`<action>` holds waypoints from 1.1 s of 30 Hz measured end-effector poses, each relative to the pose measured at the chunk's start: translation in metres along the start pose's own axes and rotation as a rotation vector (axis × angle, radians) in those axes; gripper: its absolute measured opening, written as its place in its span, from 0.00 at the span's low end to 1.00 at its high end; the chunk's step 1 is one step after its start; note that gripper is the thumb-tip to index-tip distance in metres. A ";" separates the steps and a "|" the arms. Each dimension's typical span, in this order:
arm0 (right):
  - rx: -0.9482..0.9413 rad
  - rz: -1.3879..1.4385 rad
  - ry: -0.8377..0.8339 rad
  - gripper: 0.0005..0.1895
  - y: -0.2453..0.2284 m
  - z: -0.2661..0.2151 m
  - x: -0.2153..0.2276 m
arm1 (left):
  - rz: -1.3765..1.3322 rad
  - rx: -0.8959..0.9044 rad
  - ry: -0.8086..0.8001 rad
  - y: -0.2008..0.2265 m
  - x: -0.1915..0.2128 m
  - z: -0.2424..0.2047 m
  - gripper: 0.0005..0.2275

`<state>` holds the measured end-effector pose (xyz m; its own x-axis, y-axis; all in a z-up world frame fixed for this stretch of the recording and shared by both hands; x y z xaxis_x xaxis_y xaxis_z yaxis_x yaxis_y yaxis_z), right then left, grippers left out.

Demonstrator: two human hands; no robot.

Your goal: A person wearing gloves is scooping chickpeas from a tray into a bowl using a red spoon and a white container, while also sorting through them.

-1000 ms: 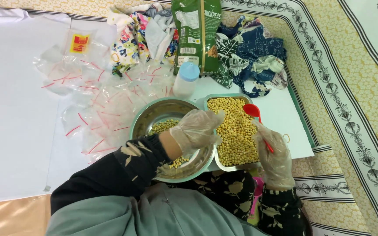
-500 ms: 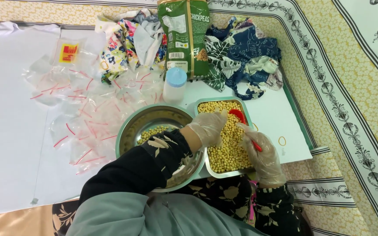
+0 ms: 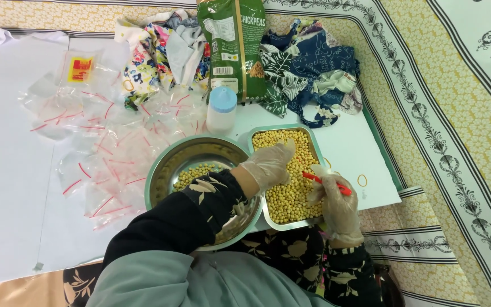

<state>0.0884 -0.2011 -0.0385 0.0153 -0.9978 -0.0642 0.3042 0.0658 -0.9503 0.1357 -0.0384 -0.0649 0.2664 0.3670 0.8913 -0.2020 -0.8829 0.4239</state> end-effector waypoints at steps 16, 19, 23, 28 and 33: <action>0.018 0.165 0.064 0.07 -0.010 0.001 0.018 | -0.219 -0.022 -0.001 0.028 0.058 -0.060 0.39; 0.023 0.139 0.054 0.07 -0.018 -0.002 0.013 | -0.302 -0.021 -0.021 0.027 0.051 -0.058 0.42; 0.077 0.086 0.100 0.07 -0.036 -0.008 0.004 | -0.359 -0.030 -0.022 0.022 0.045 -0.054 0.40; 0.107 0.110 0.082 0.08 -0.047 -0.006 0.001 | -0.347 -0.017 -0.028 0.006 0.039 -0.040 0.40; 0.122 0.071 0.073 0.08 -0.069 -0.011 -0.020 | -0.375 0.030 0.013 0.000 0.062 -0.066 0.36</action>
Point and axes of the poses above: each hand's wrist, its own z-axis towards the middle knuckle, its own x-axis out of the back of the hand, y = z × x, the point moved 10 cm from there along z, towards the middle knuckle, and after that the axes turned 5 degrees about x, right-handed, at the moved point
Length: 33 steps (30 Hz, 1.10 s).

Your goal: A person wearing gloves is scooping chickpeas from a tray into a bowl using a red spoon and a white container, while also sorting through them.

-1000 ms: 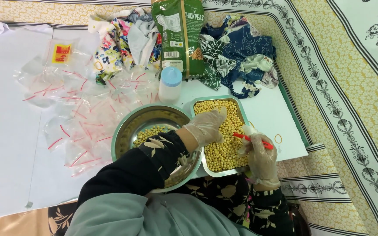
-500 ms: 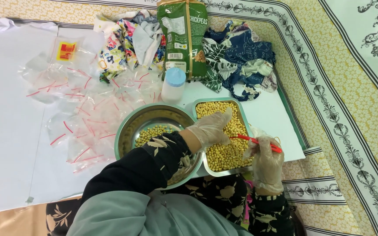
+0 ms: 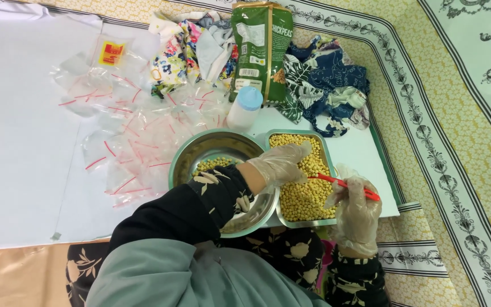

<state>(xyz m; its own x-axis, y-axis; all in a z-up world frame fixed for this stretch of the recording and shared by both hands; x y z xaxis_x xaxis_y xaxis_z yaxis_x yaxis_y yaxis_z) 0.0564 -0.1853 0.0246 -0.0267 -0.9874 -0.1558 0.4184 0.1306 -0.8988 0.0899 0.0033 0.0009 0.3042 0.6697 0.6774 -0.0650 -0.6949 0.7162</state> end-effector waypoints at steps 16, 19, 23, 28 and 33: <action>0.231 -0.099 -0.588 0.10 -0.039 -0.071 -0.165 | 0.014 0.287 -0.025 -0.109 0.055 -0.151 0.40; 0.590 -0.384 -0.731 0.08 -0.046 -0.096 -0.178 | -0.006 0.330 0.051 -0.119 0.068 -0.169 0.35; 0.779 -0.523 -0.787 0.15 -0.054 -0.114 -0.165 | 0.005 0.254 0.055 -0.139 0.048 -0.150 0.39; 0.776 -0.653 -0.782 0.18 -0.047 -0.107 -0.118 | 0.126 0.128 -0.033 -0.086 0.039 -0.132 0.39; 0.718 -0.721 -0.538 0.21 -0.042 -0.083 -0.039 | 0.199 -0.191 0.080 -0.033 0.009 -0.084 0.41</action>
Point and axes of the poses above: each hand's wrist, its own z-axis towards the middle knuckle, its own x-axis out of the back of the hand, y = z × x, the point moved 10 cm from there along z, towards the middle knuckle, and after that the axes turned 5 degrees about x, right-handed, at the moved point
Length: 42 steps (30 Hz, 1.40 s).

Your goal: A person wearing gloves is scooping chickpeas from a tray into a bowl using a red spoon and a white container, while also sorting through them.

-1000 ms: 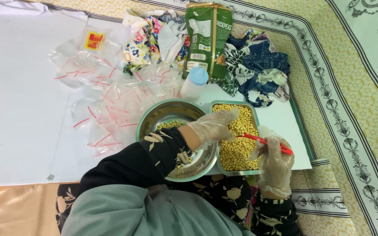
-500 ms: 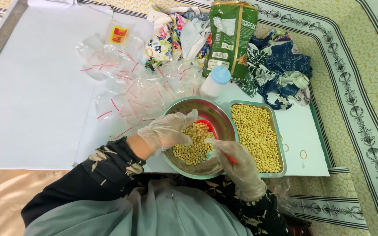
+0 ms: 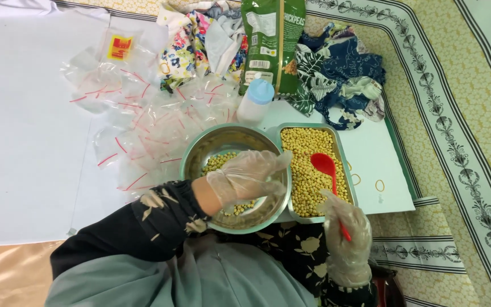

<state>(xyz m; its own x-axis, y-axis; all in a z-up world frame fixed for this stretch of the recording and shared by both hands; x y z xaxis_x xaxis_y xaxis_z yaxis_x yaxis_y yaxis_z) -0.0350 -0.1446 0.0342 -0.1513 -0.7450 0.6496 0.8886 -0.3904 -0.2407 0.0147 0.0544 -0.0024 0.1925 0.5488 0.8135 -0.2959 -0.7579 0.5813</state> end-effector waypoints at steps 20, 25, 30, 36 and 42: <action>-0.055 -0.314 -0.056 0.04 0.027 -0.016 0.000 | 0.231 0.273 -0.442 0.039 -0.061 0.100 0.37; -0.217 -0.158 -0.112 0.07 0.048 -0.027 -0.010 | 0.165 0.326 -0.388 0.039 -0.062 0.114 0.25; -0.451 0.062 -0.007 0.11 0.077 -0.040 -0.013 | 0.090 0.401 -0.433 0.044 -0.061 0.116 0.30; -0.814 0.386 0.226 0.12 0.124 -0.069 -0.016 | 0.039 0.239 -0.290 0.032 -0.074 0.134 0.20; -1.166 0.485 0.332 0.18 0.102 -0.036 -0.001 | 0.035 0.207 -0.306 0.036 -0.063 0.127 0.36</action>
Point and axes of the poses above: each hand's wrist, its own z-axis towards the middle knuckle, its own x-axis out of the back of the hand, y = z × x, the point moved 10 cm from there along z, towards the middle knuckle, and after that the axes turned 5 degrees about x, right-handed, at the moved point
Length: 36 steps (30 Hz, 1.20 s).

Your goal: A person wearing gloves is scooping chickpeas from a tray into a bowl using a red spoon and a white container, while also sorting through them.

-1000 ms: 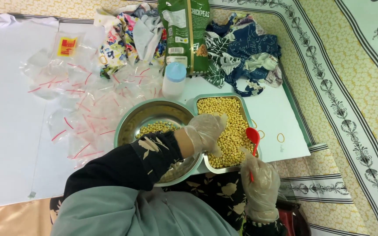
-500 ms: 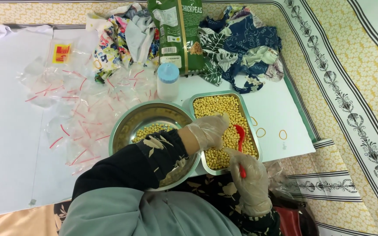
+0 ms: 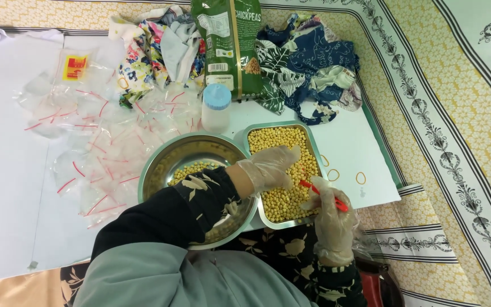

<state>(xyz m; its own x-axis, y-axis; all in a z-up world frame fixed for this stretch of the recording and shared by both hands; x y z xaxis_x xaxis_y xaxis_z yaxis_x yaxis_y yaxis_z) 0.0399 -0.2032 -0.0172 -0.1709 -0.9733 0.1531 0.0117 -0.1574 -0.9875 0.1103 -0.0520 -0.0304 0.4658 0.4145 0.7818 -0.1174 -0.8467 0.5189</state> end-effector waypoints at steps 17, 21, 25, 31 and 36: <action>0.388 0.298 0.127 0.08 0.002 0.010 0.018 | -0.068 -0.117 0.161 -0.005 0.011 -0.012 0.37; 0.401 0.340 0.115 0.08 0.000 0.008 0.015 | -0.197 -0.135 0.155 -0.016 -0.007 0.011 0.39; 0.426 0.297 0.110 0.09 -0.008 0.006 0.016 | -0.219 -0.106 0.158 -0.008 0.011 -0.012 0.36; 0.495 0.349 0.072 0.10 -0.018 0.005 0.011 | -0.249 -0.138 0.147 -0.013 0.023 -0.030 0.35; 0.517 0.315 -0.008 0.10 -0.047 -0.010 -0.015 | -0.468 -0.073 0.102 -0.020 0.053 -0.084 0.38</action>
<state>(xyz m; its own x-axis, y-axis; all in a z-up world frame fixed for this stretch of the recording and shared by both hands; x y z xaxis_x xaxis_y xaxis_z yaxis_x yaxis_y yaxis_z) 0.0319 -0.1795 0.0263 -0.0739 -0.9872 -0.1412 0.5378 0.0798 -0.8393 0.0634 0.0144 0.0295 0.3951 0.7791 0.4868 0.0212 -0.5375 0.8430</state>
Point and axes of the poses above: each hand's wrist, its own z-axis towards the middle knuckle, its own x-axis out of the back of the hand, y = z × x, the point moved 10 cm from there along z, towards the middle knuckle, and after that the axes turned 5 degrees about x, right-handed, at the moved point
